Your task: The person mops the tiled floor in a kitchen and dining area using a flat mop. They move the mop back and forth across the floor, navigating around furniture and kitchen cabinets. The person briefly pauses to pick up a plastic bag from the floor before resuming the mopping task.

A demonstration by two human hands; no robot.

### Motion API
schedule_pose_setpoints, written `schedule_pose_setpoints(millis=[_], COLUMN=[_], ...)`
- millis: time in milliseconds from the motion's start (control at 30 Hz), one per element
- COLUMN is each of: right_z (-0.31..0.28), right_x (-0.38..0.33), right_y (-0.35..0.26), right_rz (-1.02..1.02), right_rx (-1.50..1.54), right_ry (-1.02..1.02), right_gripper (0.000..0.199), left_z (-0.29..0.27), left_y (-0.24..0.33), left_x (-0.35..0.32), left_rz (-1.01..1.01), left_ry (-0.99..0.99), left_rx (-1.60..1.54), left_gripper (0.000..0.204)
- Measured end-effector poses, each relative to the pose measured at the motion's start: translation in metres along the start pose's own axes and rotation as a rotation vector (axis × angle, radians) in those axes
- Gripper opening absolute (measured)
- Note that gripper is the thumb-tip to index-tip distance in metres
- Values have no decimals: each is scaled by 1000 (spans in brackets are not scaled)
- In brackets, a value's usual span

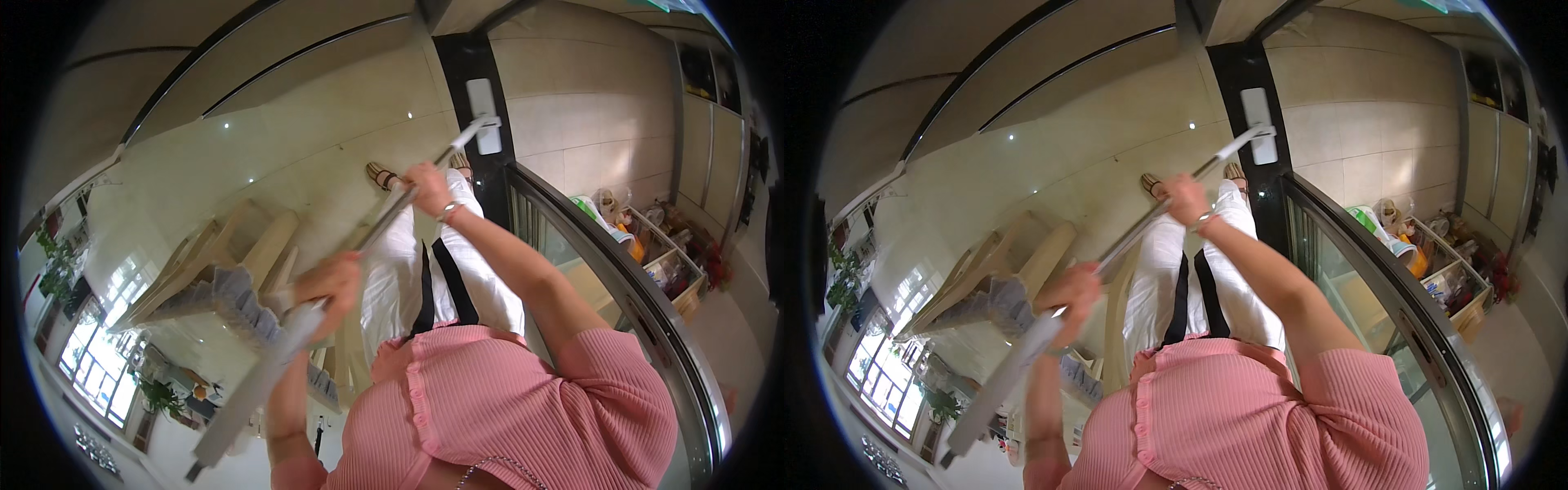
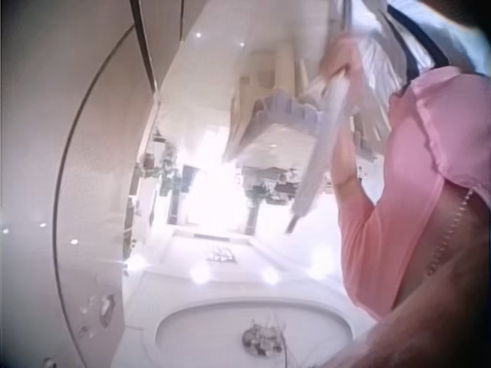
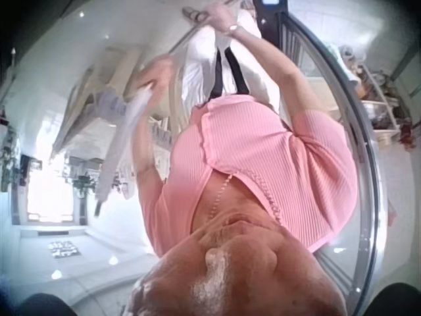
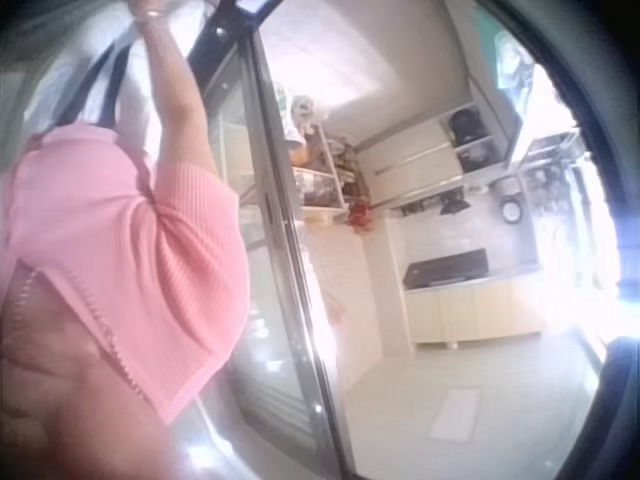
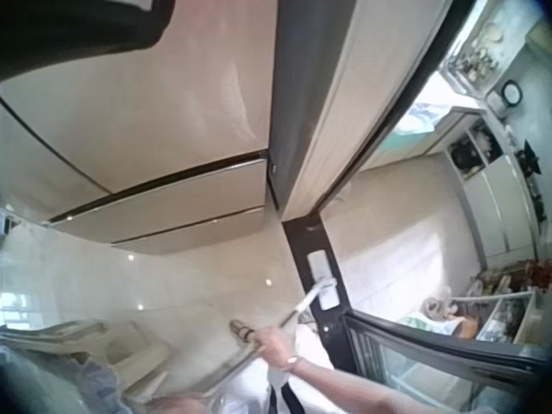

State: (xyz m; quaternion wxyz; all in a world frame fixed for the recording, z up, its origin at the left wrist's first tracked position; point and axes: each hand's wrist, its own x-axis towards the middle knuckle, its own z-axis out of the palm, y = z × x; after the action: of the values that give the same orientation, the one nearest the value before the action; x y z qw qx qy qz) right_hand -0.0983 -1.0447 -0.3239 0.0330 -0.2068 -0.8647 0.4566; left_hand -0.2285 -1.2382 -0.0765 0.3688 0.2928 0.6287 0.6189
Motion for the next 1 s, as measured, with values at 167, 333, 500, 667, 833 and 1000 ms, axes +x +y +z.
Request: schedule_pose_setpoints(millis=[167,333,500,667,833,1000], right_z=[71,102,66,-5,-85,-146], right_x=[36,59,65,46,21,-2], right_y=[-128,-178,-170,-131,-54,68], right_rz=[-20,-94,-156,-116,-35,59], right_rx=[141,298,204,92,46,-156], right_ry=[-163,-226,-489,-557,-332,-150], right_gripper=[19,9,7,12,14,14], left_z=[-67,-63,-41,10,69,140], left_y=[96,130,120,100,65,-16], left_x=[-24,-30,-34,-23,23,73], left_rz=[-70,-46,10,108,183,270], left_ry=[132,149,191,163,101,14], left_rx=[188,381,349,218,150,-87], left_gripper=[29,33,32,29,28,20])
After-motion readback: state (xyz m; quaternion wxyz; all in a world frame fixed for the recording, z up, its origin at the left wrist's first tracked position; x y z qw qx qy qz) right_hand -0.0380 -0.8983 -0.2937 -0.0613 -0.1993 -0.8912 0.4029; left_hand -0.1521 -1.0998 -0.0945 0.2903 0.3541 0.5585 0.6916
